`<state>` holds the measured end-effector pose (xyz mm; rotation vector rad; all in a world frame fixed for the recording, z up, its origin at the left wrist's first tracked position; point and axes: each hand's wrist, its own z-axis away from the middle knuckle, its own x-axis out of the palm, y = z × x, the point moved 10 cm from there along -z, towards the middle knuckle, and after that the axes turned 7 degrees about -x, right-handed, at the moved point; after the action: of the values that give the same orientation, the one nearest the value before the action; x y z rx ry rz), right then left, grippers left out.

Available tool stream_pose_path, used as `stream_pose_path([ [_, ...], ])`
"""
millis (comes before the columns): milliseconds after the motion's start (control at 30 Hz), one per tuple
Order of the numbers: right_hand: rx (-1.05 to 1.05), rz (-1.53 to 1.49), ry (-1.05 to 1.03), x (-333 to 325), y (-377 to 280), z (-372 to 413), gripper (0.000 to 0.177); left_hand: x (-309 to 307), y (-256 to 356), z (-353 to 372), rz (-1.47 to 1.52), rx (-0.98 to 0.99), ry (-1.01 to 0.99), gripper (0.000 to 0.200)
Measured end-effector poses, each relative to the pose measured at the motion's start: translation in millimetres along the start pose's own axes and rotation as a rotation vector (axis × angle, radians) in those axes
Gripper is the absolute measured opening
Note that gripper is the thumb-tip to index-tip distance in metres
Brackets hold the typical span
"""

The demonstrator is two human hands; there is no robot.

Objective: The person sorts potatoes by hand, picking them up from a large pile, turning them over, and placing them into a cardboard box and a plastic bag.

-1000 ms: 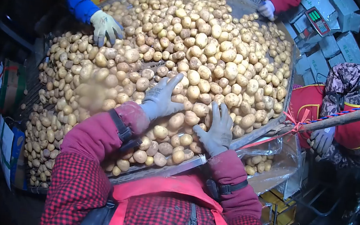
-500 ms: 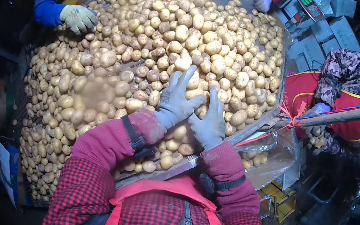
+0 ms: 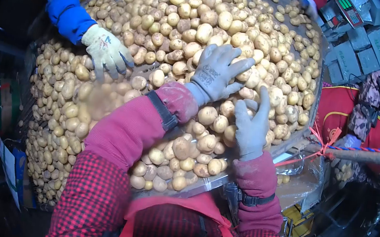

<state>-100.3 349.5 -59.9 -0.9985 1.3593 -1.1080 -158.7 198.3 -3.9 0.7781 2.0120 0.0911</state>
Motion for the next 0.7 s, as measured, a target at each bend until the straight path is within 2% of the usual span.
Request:
stream_pose_path([
  [133,0.003,-0.044,0.009,15,-8,-16,0.070,8,-17,-16,-0.034,-0.021,-0.052,0.068],
  [200,-0.138,-0.136,0.020,28,-19,-35,0.068,9,-38,-37,-0.122,-0.041,0.028,0.068],
  [267,-0.180,-0.191,0.053,40,-22,-51,0.067,11,-60,-55,-0.123,-0.046,0.056,0.067],
  [333,-0.336,0.049,0.023,53,-42,-55,0.063,18,-95,-65,-0.168,-0.171,-0.012,0.065],
  [400,-0.398,0.176,-0.022,67,-46,-58,0.060,8,-102,-74,-0.187,-0.223,0.029,0.062],
  [467,-0.431,0.197,-0.013,78,-41,-68,0.059,20,-112,-90,-0.286,-0.243,-0.113,0.061],
  [500,-0.440,0.202,-0.020,81,-42,-70,0.059,13,-108,-92,-0.302,-0.161,0.015,0.060],
  [533,-0.482,0.307,-0.028,84,-46,-71,0.058,12,-114,-92,-0.304,-0.166,0.026,0.060],
  [600,-0.536,0.415,-0.032,88,-53,-71,0.057,19,-124,-93,-0.222,-0.267,-0.144,0.058],
  [633,-0.529,0.392,-0.041,88,-51,-71,0.056,6,-117,-88,-0.237,-0.206,-0.063,0.054],
  [700,-0.494,0.392,-0.045,87,-51,-69,0.054,-35,-115,-70,-0.248,-0.149,-0.037,0.051],
])
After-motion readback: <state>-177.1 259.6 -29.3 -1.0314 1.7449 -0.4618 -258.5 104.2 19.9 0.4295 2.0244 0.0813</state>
